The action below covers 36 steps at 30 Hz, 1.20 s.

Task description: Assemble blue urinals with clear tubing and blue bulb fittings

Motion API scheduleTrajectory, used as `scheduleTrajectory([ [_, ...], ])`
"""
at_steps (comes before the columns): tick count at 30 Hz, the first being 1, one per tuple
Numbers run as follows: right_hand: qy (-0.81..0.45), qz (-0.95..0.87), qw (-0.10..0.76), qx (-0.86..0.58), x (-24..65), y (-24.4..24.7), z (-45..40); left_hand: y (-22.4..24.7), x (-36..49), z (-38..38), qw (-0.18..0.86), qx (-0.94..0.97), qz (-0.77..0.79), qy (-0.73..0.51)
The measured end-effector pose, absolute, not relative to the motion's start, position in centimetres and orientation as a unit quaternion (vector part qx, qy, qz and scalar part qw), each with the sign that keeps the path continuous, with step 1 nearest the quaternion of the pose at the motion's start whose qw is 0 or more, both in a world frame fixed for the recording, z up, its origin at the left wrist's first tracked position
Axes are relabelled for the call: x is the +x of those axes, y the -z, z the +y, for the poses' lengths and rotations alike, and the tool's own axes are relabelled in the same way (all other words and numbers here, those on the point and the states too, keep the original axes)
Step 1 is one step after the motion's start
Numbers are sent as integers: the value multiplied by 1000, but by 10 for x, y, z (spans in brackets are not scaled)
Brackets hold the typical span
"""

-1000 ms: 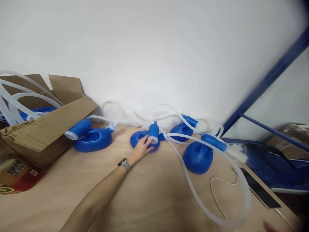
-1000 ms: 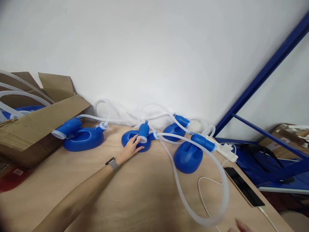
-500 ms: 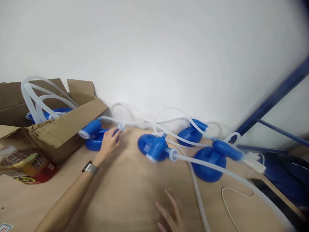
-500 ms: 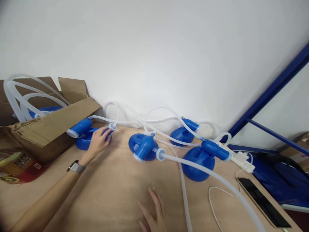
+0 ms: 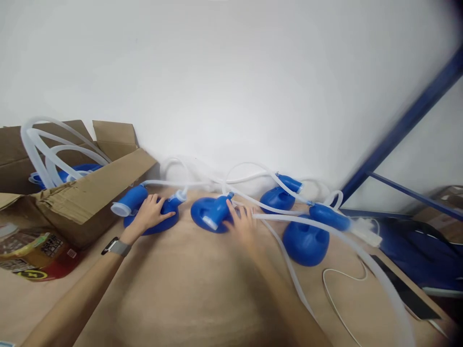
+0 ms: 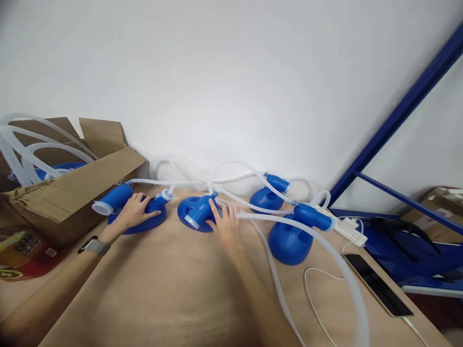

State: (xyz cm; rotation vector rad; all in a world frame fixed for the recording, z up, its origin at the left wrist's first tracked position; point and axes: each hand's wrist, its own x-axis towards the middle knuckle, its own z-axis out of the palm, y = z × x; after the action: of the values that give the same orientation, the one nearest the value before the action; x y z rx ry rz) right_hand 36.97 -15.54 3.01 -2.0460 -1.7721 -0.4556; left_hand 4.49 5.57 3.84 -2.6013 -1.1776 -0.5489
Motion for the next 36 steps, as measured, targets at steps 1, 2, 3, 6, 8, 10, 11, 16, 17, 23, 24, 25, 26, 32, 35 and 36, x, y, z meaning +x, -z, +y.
scheduleTrajectory([
  [1, 150, -629, 193, -738, 377, -33, -147, -38, 42, 50, 115, -892, -394, 190],
  [2, 139, -625, 192, -743, 384, -35, -139, -38, 39, 43, 113, -894, -388, 194],
  [3, 130, -623, 194, -747, 391, -36, -131, -37, 36, 36, 112, -896, -383, 197],
  [6, 109, -622, 209, -747, 406, -36, -107, -34, 31, 7, 101, -903, -356, 219],
  [8, 96, -621, 226, -745, 412, -35, -93, -32, 33, -14, 90, -911, -321, 243],
  [10, 80, -612, 251, -745, 415, -36, -83, -30, 40, -35, 78, -917, -287, 265],
  [11, 69, -606, 267, -746, 415, -37, -80, -30, 46, -45, 71, -920, -273, 272],
  [16, -19, -583, 372, -722, 413, -38, -88, -26, 89, -84, 53, -913, -255, 313],
  [17, -44, -583, 394, -709, 412, -37, -93, -25, 99, -90, 51, -912, -255, 318],
  [23, -208, -562, 528, -602, 412, -39, -118, -23, 159, -129, 12, -916, -237, 325],
  [24, -229, -547, 550, -588, 414, -41, -121, -22, 168, -135, 8, -915, -240, 323],
  [25, -248, -529, 571, -577, 416, -43, -123, -22, 177, -141, 5, -915, -242, 323],
  [26, -265, -509, 590, -568, 419, -45, -126, -22, 185, -145, 2, -915, -241, 325],
  [32, -290, -345, 688, -569, 431, -41, -169, -19, 223, -149, -26, -907, -222, 357],
  [35, -248, -292, 712, -589, 418, -34, -198, -18, 242, -142, -44, -898, -212, 383],
  [36, -221, -288, 714, -599, 411, -33, -206, -19, 248, -141, -50, -895, -205, 394],
])
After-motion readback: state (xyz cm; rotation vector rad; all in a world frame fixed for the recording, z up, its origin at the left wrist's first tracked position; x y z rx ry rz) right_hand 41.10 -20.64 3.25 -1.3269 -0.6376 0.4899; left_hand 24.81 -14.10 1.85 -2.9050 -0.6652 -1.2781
